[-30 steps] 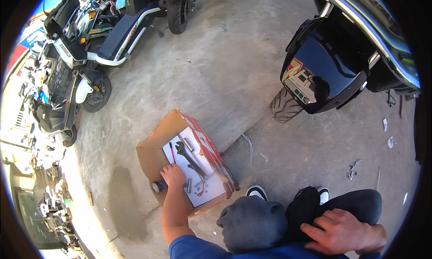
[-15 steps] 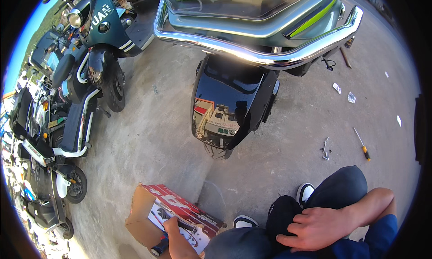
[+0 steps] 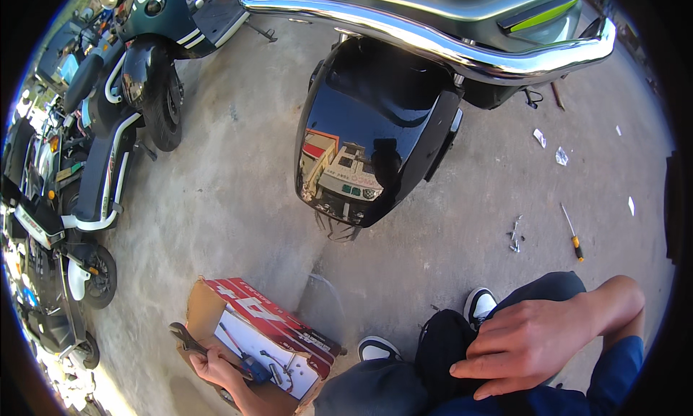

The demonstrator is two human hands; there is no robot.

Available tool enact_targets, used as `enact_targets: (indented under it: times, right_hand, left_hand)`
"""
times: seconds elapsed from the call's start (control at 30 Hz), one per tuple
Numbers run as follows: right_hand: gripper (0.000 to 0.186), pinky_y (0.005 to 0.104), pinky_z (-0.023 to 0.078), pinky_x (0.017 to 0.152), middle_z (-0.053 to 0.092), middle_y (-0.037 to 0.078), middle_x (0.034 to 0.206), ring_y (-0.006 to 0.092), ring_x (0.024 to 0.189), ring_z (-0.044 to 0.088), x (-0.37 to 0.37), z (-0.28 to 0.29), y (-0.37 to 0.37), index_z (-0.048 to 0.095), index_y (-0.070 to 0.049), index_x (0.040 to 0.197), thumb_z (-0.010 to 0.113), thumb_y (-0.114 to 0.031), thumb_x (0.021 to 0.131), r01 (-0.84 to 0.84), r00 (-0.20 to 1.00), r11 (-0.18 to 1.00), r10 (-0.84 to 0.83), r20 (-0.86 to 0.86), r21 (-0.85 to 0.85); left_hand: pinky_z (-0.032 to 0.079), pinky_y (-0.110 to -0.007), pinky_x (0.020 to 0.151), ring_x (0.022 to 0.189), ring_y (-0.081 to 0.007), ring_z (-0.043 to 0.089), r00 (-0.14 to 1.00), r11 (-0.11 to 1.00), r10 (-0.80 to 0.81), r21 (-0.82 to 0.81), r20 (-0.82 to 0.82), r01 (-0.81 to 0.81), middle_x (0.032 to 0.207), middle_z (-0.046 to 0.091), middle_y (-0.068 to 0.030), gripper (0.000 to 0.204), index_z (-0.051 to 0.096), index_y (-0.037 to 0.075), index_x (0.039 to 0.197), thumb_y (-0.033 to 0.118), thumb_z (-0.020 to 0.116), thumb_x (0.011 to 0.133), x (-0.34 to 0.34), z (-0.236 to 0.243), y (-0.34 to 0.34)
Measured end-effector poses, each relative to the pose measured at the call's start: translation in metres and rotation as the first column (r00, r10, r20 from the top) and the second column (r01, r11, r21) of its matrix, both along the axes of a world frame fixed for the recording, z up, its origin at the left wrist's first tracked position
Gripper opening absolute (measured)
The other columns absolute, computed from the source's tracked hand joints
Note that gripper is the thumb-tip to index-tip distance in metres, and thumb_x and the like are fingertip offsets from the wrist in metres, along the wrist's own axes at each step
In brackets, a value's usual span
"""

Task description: The person uses a wrench to tighten bolts on the rear chrome guard of a black scooter, then picks up small parts from the ground and moves the scooter slightly. The scooter is parked outdoors near other scooters.

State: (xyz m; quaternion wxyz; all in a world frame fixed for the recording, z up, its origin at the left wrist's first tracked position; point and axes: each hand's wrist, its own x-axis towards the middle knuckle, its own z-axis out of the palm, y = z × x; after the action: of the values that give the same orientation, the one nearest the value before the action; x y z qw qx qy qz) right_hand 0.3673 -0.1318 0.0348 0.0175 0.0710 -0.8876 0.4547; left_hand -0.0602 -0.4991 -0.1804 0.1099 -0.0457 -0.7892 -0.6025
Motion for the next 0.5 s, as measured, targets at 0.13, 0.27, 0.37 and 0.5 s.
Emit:
enact_targets:
  times: [0.13, 0.27, 0.37, 0.5]
  right_hand:
    - [0.043, 0.0424, 0.057, 0.071, 0.067, 0.016, 0.095, 0.0336, 0.081, 0.069, -0.053, -0.003, 0.025, 0.062, 0.000, 0.129, 0.071, -0.028, 0.099, 0.007, 0.999, 0.983, 0.000, 0.041, -0.181]
    - [0.052, 0.0356, 0.058, 0.078, 0.067, 0.015, 0.110, 0.0256, 0.092, 0.070, -0.111, 0.016, 0.010, 0.060, 0.002, 0.132, 0.076, -0.032, 0.097, 0.189, 0.976, 0.876, -0.116, 0.186, -0.443]
    - [0.061, 0.0346, 0.057, 0.083, 0.066, 0.016, 0.116, 0.0240, 0.102, 0.069, -0.126, 0.062, -0.015, 0.054, 0.001, 0.139, 0.077, -0.037, 0.096, 0.198, 0.976, 0.836, -0.218, 0.023, -0.511]
    - [0.038, 0.0350, 0.058, 0.085, 0.071, 0.014, 0.111, 0.0208, 0.102, 0.070, -0.104, 0.151, -0.046, 0.063, 0.002, 0.127, 0.069, -0.026, 0.102, 0.499, 0.861, 0.441, -0.156, 0.484, -0.745]
  left_hand:
    - [0.044, -0.025, 0.041, 0.048, -0.0158, 0.055, 0.930, 0.864, -0.364, 0.356, -0.049, 0.357, 0.070, 0.060, -0.0121, 0.011, 0.055, -0.002, 0.082, -0.011, 0.059, 0.077, 0.053, 0.123, 0.072]
    - [0.049, -0.028, 0.042, 0.049, -0.0227, 0.062, 0.599, 0.519, -0.794, 0.627, 0.103, 0.581, 0.070, 0.063, -0.0179, 0.013, 0.059, -0.010, 0.086, -0.010, 0.065, 0.075, 0.100, 0.225, 0.148]
    - [0.055, -0.032, 0.053, 0.062, -0.0232, 0.067, 0.135, 0.288, -0.956, 0.759, 0.259, 0.584, 0.088, 0.070, -0.0253, 0.012, 0.061, -0.010, 0.088, -0.017, 0.069, 0.082, 0.136, 0.287, 0.176]
    - [0.056, -0.027, 0.066, 0.074, -0.0172, 0.072, -0.094, 0.212, -0.914, 0.662, 0.395, 0.719, 0.091, 0.073, -0.0130, 0.011, 0.060, -0.002, 0.097, -0.005, 0.071, 0.096, 0.184, 0.353, 0.180]
